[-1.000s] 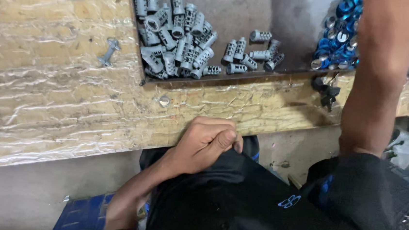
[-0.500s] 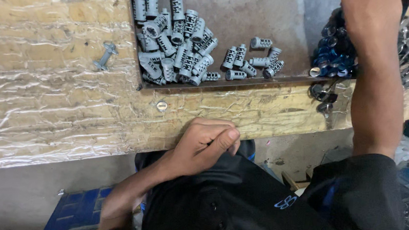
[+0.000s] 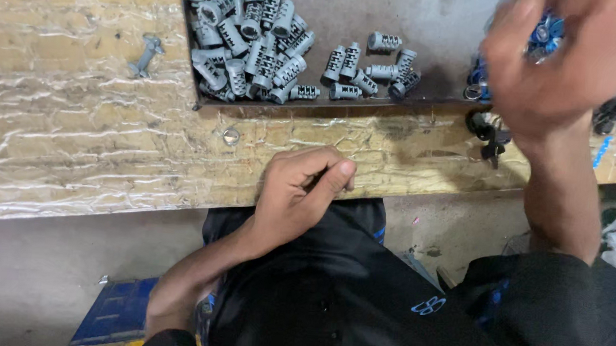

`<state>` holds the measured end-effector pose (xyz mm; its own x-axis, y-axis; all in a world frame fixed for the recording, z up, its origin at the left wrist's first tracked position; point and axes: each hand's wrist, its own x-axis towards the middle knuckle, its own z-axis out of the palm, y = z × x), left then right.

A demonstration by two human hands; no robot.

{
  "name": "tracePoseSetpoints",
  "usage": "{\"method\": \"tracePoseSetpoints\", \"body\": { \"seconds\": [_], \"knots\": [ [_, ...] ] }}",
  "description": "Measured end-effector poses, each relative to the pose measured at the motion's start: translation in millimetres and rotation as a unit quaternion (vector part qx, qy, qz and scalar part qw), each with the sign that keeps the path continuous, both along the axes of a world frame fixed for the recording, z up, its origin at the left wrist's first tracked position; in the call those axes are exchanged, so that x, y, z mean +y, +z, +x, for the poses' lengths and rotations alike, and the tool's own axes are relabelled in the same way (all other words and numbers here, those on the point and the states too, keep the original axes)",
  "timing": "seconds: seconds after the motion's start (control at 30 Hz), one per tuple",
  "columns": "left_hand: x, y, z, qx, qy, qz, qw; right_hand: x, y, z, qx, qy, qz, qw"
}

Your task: The person sits at a workbench assembling lock cylinders, picking small pins and springs from a tray and pressing them into lock plugs by hand. They test each assembled cylinder with a key, place finished cylinders into a tray, and reach for parts from bins of gray and blue components.

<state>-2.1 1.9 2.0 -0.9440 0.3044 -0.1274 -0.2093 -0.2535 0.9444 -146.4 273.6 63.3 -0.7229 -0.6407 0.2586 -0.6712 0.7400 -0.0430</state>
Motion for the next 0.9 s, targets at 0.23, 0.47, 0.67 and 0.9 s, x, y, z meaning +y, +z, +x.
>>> {"method": "tracePoseSetpoints", "body": {
  "seconds": [0.23,0.47,0.67,0.9],
  "knots": [
    [-6,1,-7,-0.206,-0.096,0.213,0.950,-61,-1,55,0.149,0.437,-0.055,0.886],
    [-14,-3,-7,-0.174,-0.103,0.246,0.948,-66,-3,60,0.089,0.434,-0.135,0.887],
    [-9,-2,-2,-0.045,0.107,-0.035,0.993,-49,-7,13,-0.067,0.148,-0.118,0.980],
    [-1,-4,1,0.007,0.134,-0.043,0.990,-22,-68,-43,-0.181,0.005,0.170,0.969]
  ]
}}
